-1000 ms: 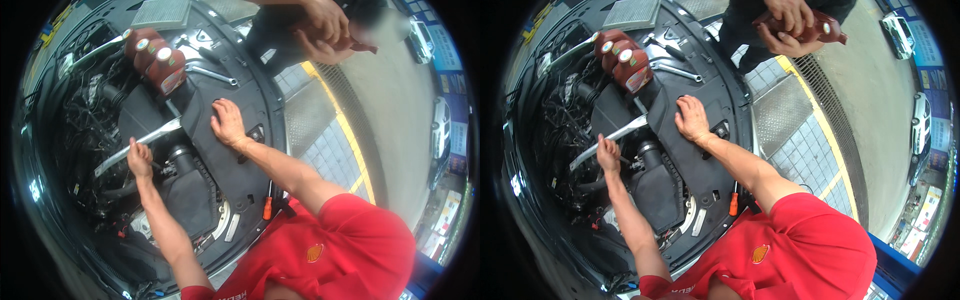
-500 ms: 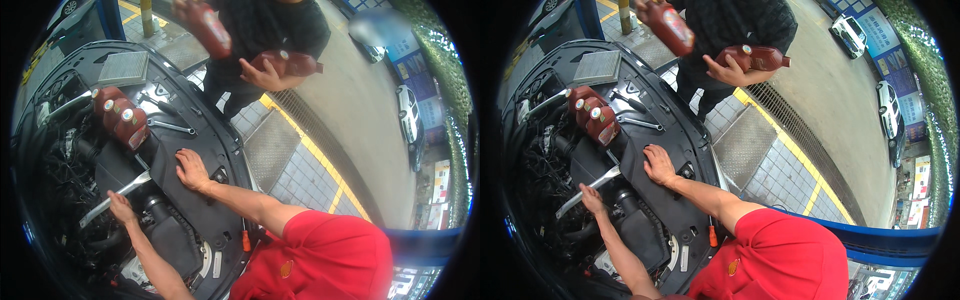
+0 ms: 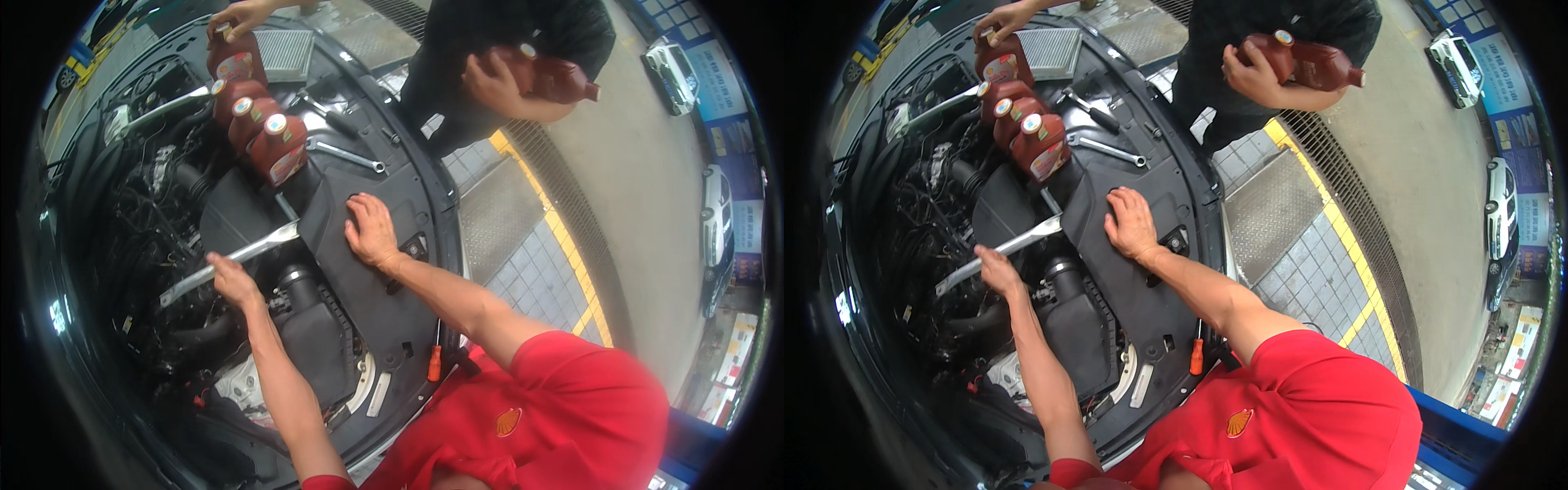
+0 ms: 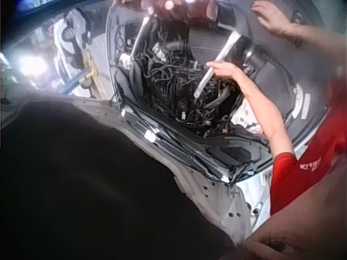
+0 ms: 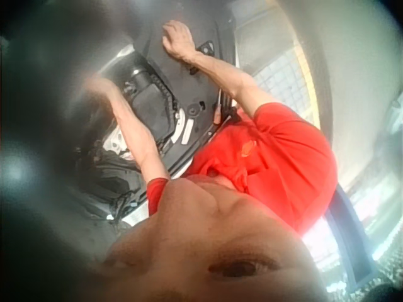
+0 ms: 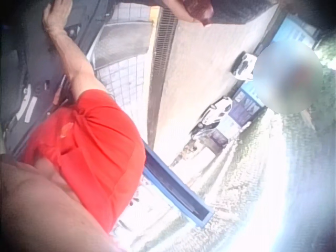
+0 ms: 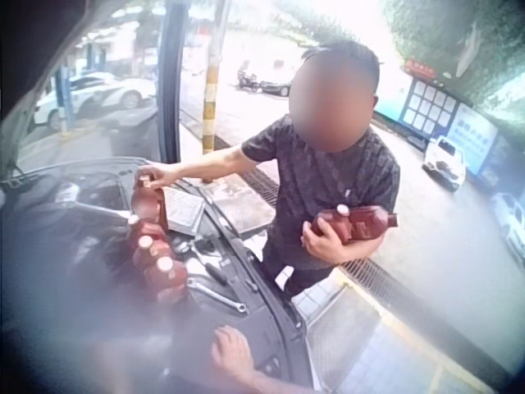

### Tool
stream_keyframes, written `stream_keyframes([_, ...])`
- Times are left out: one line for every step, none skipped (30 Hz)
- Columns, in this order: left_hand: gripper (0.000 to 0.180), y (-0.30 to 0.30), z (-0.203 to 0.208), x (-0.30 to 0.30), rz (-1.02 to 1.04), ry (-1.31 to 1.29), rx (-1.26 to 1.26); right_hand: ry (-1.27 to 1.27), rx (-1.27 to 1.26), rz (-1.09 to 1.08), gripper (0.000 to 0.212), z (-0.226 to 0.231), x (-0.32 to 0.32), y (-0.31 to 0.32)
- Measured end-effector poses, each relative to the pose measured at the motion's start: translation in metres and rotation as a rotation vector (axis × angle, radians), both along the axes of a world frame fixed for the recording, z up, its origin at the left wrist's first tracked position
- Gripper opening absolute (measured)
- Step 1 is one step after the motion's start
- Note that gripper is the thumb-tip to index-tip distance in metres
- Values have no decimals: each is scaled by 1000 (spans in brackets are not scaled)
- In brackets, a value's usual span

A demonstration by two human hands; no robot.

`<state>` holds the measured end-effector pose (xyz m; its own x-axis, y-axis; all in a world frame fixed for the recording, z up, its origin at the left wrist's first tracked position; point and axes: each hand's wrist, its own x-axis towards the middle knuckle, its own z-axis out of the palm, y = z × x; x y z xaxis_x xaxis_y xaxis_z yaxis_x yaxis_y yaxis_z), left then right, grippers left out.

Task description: The person removes the engine cover and air intake duct, then installs a new air filter into the housing. They reattach the duct and secure the engine cover using a wrench and screwdriver.

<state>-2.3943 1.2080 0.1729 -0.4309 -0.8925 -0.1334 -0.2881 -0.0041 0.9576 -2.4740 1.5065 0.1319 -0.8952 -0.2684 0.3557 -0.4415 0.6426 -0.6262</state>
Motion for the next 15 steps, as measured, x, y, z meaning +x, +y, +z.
stream_keyframes([66,-7,5,-2,-66,158,161,-4,-12,-3,44,0,0,-1])
stream_keyframes([64,-7,6,0,-242,148,213,8,-18,-8,44,0,0,0])
stream_keyframes([66,-15,10,3,-369,47,381,9,-24,-4,44,0,0,-1])
stream_keyframes([67,-14,9,4,-493,57,402,10,-10,-5,44,0,0,-2])
stream_keyframes([68,-18,9,7,-550,117,444,2,-8,-9,43,0,0,-2])
stream_keyframes([67,-20,8,6,-506,138,458,-1,-10,-15,43,0,-1,-4])
stream_keyframes([59,-21,7,8,-444,166,439,8,-2,-4,43,-1,-1,-4])
stream_keyframes([56,-18,3,7,-427,161,276,19,-13,-1,43,-2,-1,-6])
stream_keyframes([53,-14,-1,6,-347,119,163,31,-16,-3,43,-2,-1,-5])
stream_keyframes([51,-12,-3,5,-251,55,-14,34,-46,3,43,-4,-1,-5])
stream_keyframes([50,-7,-7,4,-163,-25,-77,32,-55,6,42,-6,-2,-6])
stream_keyframes([52,-3,-9,4,-135,-40,-149,24,-49,6,42,-7,0,-1])
stream_keyframes([54,-3,-9,6,-119,-64,-191,43,-42,1,42,-9,-1,-3])
stream_keyframes([61,-4,-5,6,-106,16,-64,16,-19,12,42,-8,0,1])
stream_keyframes([63,-6,-2,6,-209,30,65,12,-26,13,42,-8,-1,-2])
